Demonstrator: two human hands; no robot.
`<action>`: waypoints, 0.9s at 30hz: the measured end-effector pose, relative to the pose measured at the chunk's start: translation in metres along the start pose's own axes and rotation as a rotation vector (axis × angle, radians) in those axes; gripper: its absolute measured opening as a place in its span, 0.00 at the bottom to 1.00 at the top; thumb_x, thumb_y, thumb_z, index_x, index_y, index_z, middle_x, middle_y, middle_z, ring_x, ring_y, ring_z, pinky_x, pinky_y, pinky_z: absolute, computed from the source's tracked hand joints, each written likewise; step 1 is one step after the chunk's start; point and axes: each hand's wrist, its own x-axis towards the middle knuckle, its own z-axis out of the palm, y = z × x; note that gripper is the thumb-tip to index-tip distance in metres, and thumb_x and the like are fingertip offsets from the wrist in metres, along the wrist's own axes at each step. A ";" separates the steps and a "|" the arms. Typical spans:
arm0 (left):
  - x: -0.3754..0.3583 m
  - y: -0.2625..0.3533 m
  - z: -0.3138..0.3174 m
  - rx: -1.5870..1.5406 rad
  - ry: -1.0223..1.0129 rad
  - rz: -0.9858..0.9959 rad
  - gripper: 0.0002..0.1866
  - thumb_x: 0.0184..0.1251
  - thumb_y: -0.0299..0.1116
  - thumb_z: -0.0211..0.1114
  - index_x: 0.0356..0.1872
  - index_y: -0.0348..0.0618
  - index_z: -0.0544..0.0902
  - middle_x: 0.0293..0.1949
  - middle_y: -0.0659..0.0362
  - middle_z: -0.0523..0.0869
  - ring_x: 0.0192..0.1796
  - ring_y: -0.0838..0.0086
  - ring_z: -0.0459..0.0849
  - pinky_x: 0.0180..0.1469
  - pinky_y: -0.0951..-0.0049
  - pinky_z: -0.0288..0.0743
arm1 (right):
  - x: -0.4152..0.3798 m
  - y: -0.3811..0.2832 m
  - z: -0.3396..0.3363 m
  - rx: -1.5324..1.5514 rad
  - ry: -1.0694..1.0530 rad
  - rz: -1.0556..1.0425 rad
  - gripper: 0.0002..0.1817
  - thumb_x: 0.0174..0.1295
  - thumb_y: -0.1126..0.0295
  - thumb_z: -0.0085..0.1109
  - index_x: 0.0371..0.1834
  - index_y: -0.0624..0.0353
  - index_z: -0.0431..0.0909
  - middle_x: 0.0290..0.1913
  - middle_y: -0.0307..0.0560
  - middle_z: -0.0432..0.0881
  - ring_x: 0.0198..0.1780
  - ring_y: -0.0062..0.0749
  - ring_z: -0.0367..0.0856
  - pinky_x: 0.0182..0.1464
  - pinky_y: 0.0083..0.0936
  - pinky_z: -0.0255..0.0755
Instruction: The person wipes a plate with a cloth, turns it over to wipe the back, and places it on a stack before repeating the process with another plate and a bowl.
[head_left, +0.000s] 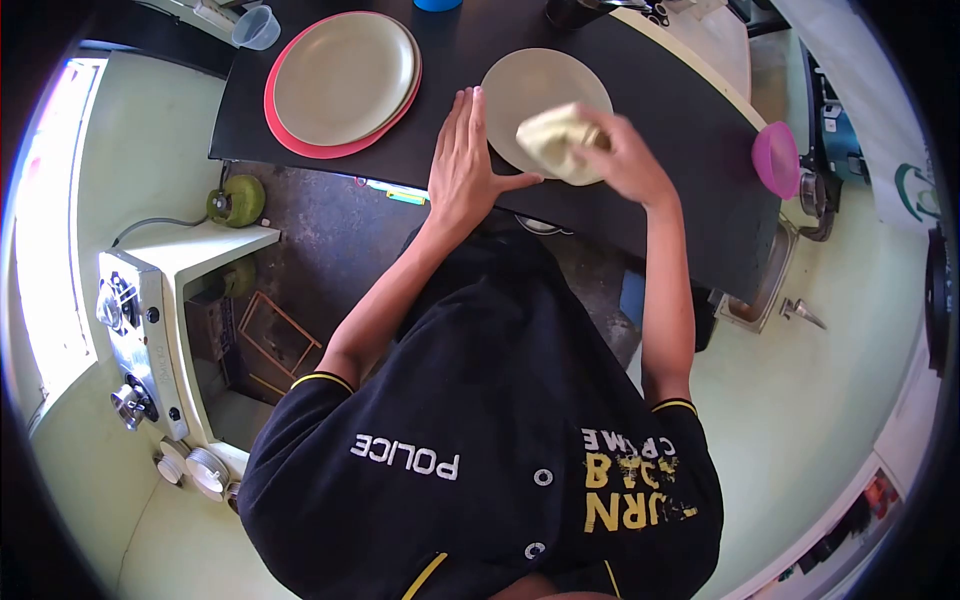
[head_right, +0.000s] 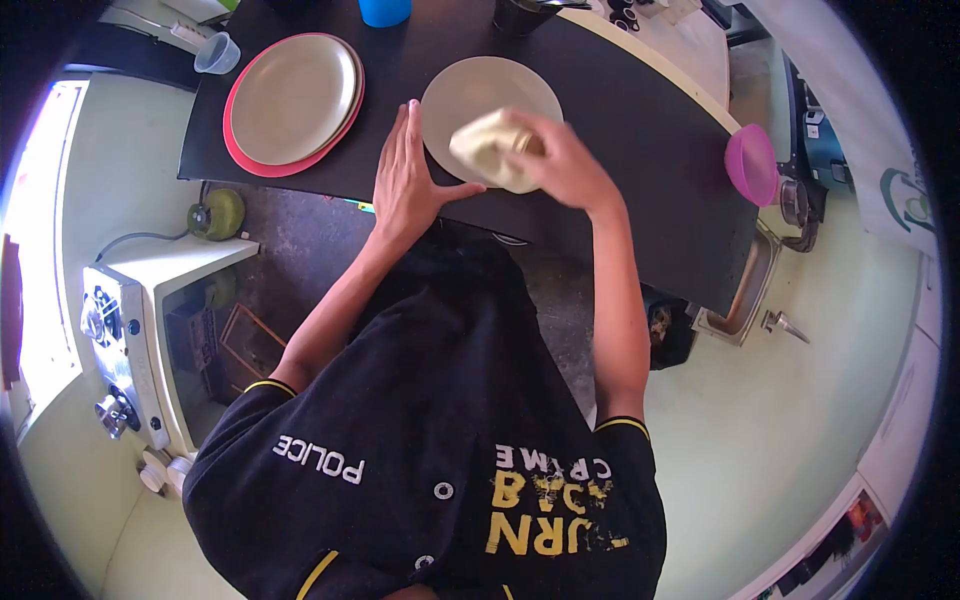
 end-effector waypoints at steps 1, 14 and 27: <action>0.000 0.001 -0.002 0.008 -0.015 -0.009 0.76 0.40 0.57 0.91 0.86 0.33 0.52 0.82 0.38 0.65 0.84 0.46 0.63 0.84 0.52 0.60 | 0.003 -0.006 -0.004 0.016 0.128 0.028 0.24 0.69 0.73 0.70 0.67 0.69 0.80 0.53 0.50 0.91 0.55 0.28 0.87 0.60 0.32 0.80; 0.003 0.002 -0.001 0.051 -0.022 0.028 0.45 0.43 0.62 0.87 0.50 0.36 0.77 0.79 0.38 0.68 0.84 0.47 0.64 0.83 0.50 0.62 | 0.045 0.006 0.029 -0.639 0.262 -0.418 0.21 0.62 0.80 0.63 0.59 0.54 0.86 0.54 0.46 0.88 0.60 0.47 0.83 0.65 0.42 0.78; 0.001 0.003 -0.001 0.092 -0.022 0.067 0.43 0.45 0.62 0.86 0.51 0.36 0.81 0.78 0.37 0.69 0.83 0.44 0.65 0.82 0.49 0.63 | 0.039 -0.024 -0.021 -0.740 0.266 -0.523 0.24 0.61 0.79 0.66 0.61 0.52 0.86 0.55 0.47 0.87 0.61 0.46 0.83 0.65 0.40 0.77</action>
